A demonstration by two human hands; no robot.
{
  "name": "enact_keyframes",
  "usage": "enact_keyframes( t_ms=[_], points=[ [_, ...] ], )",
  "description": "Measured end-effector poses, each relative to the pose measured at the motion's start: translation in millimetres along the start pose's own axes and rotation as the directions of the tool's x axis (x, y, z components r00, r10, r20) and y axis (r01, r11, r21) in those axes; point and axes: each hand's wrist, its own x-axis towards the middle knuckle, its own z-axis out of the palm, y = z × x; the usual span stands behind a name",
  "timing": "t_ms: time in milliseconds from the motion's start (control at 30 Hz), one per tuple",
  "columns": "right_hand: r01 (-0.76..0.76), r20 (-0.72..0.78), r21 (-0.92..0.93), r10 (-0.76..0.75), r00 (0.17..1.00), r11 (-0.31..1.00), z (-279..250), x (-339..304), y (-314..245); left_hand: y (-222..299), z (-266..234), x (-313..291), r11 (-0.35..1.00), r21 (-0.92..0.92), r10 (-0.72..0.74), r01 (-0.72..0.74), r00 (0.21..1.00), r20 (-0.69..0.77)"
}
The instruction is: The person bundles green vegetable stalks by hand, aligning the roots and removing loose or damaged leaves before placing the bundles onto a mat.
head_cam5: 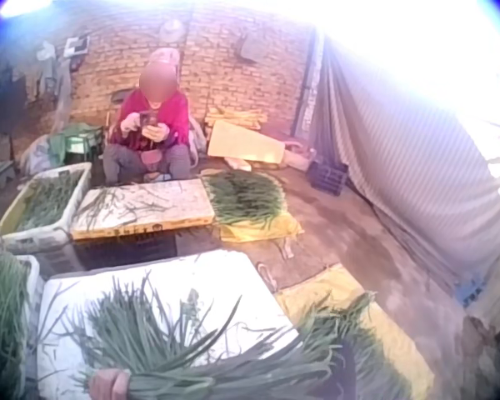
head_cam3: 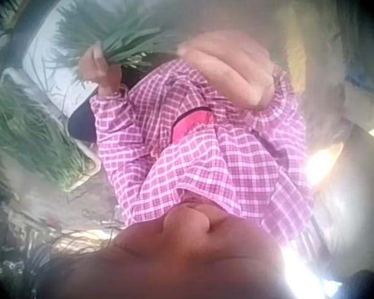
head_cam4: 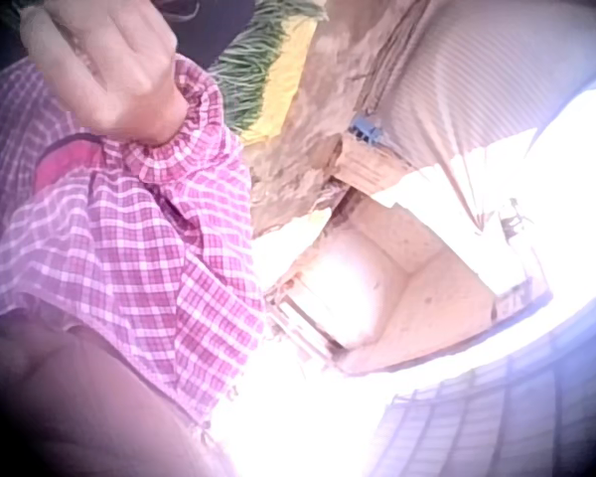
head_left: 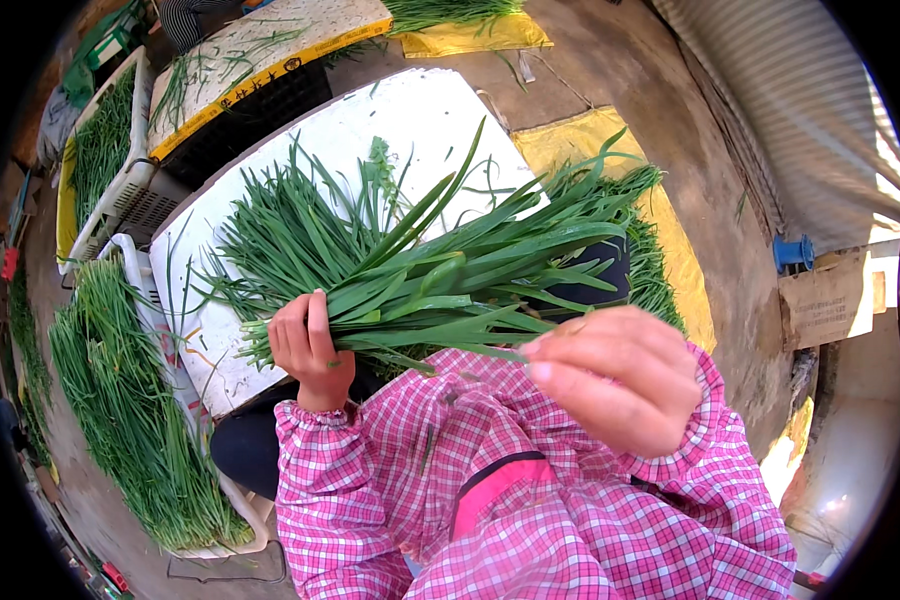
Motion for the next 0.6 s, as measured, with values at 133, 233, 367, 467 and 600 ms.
enact_keyframes(
  t_ms=[133,233,367,467,600],
  points=[
    [0.023,0.101,0.145,-0.038,0.994,0.989,22.2,-22.9,-20.5,3.3,2.4,4.0,1.000,-0.018,-0.013,0.013,1.000,0.004],
    [-0.105,0.296,0.273,0.020,0.955,0.956,32.9,-43.0,-18.7,4.4,1.8,4.7,0.994,-0.028,-0.104,0.106,0.993,0.053],
    [-0.225,0.259,0.213,0.167,0.951,0.951,52.8,-51.1,-5.4,10.5,1.7,3.3,0.940,-0.155,-0.277,0.304,0.945,0.172],
    [-0.223,0.160,0.160,0.198,0.967,0.962,46.4,-46.8,-0.7,20.7,1.3,6.1,0.888,-0.248,-0.323,0.388,0.909,0.263],
    [-0.191,-0.022,0.046,0.192,0.981,0.981,45.1,-29.0,9.9,31.8,0.6,6.4,0.815,-0.351,-0.325,0.460,0.866,0.381]
  ],
)
